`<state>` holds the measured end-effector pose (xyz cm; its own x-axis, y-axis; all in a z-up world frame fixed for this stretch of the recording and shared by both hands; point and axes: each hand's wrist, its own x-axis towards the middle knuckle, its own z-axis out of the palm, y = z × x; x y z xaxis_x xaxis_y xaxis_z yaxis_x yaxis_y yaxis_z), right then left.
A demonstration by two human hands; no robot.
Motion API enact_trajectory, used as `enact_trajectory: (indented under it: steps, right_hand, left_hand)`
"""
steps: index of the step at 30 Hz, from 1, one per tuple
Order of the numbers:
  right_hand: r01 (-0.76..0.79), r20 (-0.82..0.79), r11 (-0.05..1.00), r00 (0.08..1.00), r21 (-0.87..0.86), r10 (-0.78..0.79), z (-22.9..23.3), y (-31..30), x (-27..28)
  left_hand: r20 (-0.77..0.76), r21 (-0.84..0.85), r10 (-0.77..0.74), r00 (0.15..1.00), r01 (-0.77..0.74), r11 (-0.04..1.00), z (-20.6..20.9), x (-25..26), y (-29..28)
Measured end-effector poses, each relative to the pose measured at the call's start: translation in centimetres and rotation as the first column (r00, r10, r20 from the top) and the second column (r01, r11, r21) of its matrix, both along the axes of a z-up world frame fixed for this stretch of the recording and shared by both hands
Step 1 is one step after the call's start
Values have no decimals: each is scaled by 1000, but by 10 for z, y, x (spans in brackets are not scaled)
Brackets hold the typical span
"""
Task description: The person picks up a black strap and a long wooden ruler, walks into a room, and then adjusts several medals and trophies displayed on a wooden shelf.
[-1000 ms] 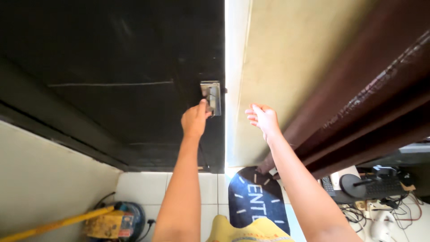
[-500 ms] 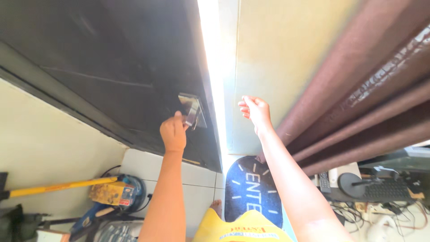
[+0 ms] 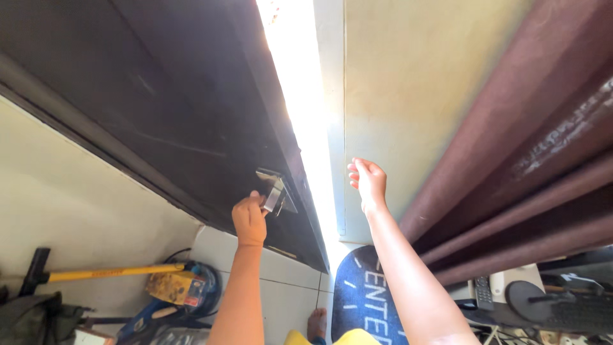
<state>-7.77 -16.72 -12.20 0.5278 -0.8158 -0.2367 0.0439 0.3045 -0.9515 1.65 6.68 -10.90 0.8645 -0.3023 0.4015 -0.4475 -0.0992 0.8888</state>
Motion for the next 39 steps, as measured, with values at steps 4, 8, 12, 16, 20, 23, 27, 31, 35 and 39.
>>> enact_trajectory:
  steps: [4,8,12,16,20,23,27,31,35,39]
  right_hand:
    - [83,18,996,996,33,-83,0,-8,-4]
    - [164,9,983,986,85,-166,-4,-13,-9]
    - [205,25,972,978,112,-209,-12,-15,-12]
    - [222,17,968,974,121,-226,-17,-14,-11]
    - [212,28,969,976,124,-217,-21,-10,-8]
    - [200,26,971,978,132,-206,-21,-8,-9]
    - [190,7,972,981,135,-193,-20,-9,-14]
    - [200,2,968,979,149,-202,-19,-12,-21]
    - [214,-1,961,976,173,-217,-18,-13,-30]
    - [232,-1,958,972,168,-235,-20,-14,-35]
  left_hand:
    - [426,214,14,904,-116,970,-3,9,-2]
    - [92,124,57,994,-68,990,2,3,-5]
    - [157,179,54,986,-82,980,3,2,-3]
    - [323,197,64,944,-133,971,3,-1,2]
    - [112,143,79,991,-95,985,9,-6,7]
    - [119,159,84,989,-102,982,11,-10,9]
    - [171,139,105,980,-129,982,11,-10,10]
    - [206,175,112,972,-149,973,7,-7,10]
    - [171,160,124,977,-152,975,3,-3,8]
    - [363,214,89,928,-176,961,-3,3,8]
